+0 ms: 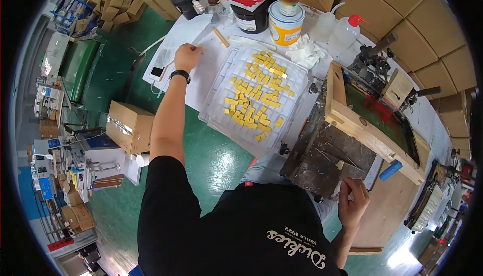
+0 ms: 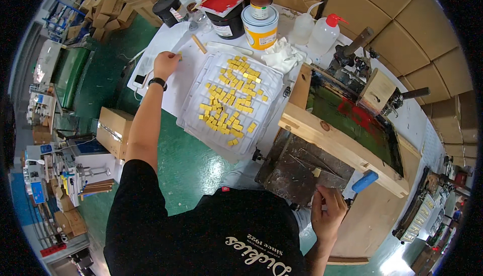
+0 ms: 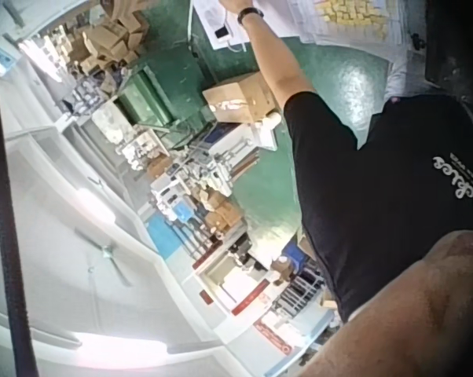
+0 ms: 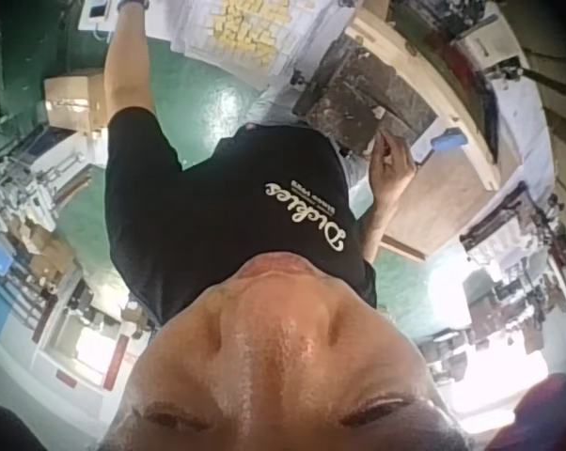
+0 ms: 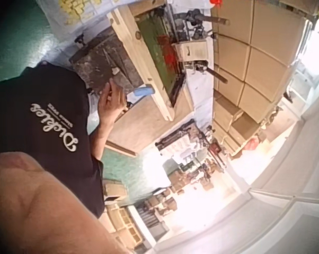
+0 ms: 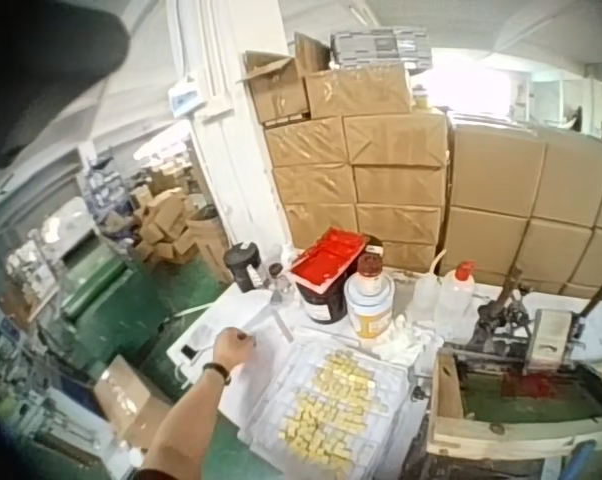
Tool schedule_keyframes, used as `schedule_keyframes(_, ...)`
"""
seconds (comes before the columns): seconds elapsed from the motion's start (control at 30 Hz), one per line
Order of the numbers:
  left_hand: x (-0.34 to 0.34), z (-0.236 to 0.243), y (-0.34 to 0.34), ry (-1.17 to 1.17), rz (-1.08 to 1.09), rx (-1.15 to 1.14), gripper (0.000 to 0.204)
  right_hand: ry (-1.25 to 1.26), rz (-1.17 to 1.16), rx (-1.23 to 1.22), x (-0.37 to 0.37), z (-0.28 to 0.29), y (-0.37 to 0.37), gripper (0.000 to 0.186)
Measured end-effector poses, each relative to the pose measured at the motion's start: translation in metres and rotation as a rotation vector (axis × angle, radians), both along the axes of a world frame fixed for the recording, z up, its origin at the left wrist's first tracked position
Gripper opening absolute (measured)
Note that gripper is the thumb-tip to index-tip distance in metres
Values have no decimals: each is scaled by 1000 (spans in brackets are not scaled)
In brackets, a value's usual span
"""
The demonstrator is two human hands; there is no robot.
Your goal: Screen printing red designs onto small yellow rectangular parts using a manual press.
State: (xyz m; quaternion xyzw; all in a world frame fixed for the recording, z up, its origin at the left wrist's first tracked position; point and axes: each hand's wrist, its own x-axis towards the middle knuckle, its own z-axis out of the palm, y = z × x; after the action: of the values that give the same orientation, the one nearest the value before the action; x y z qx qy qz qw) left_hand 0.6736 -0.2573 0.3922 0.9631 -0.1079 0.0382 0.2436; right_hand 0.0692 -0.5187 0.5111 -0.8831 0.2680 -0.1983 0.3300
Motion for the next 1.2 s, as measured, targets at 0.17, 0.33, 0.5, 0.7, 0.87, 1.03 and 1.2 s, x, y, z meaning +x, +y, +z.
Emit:
schedule_keyframes(0.17,10,-3,-7,75,8,102,24,5,9,16,4,2,4,22)
schedule_keyframes(0.33,8,5,18,346,101,-603,18,45,9,20,4,6,0,22)
schedule_keyframes(0.5,-53,19,11,449,-309,-796,17,49,50,1,14,2,-3,22)
schedule_keyframes(0.7,-78,33,-23,226,-513,-560,19,34,97,-15,22,8,-4,22)
schedule_keyframes(0.87,-3,0,13,-196,-165,-31,25,38,46,-44,2,8,-3,22)
schedule_keyframes(1.03,20,-20,-13,-207,-278,96,26,23,-28,-43,-14,7,6,22)
schedule_keyframes(1.2,81,-56,42,-286,-365,262,15,-20,14,-97,-14,5,-6,20)
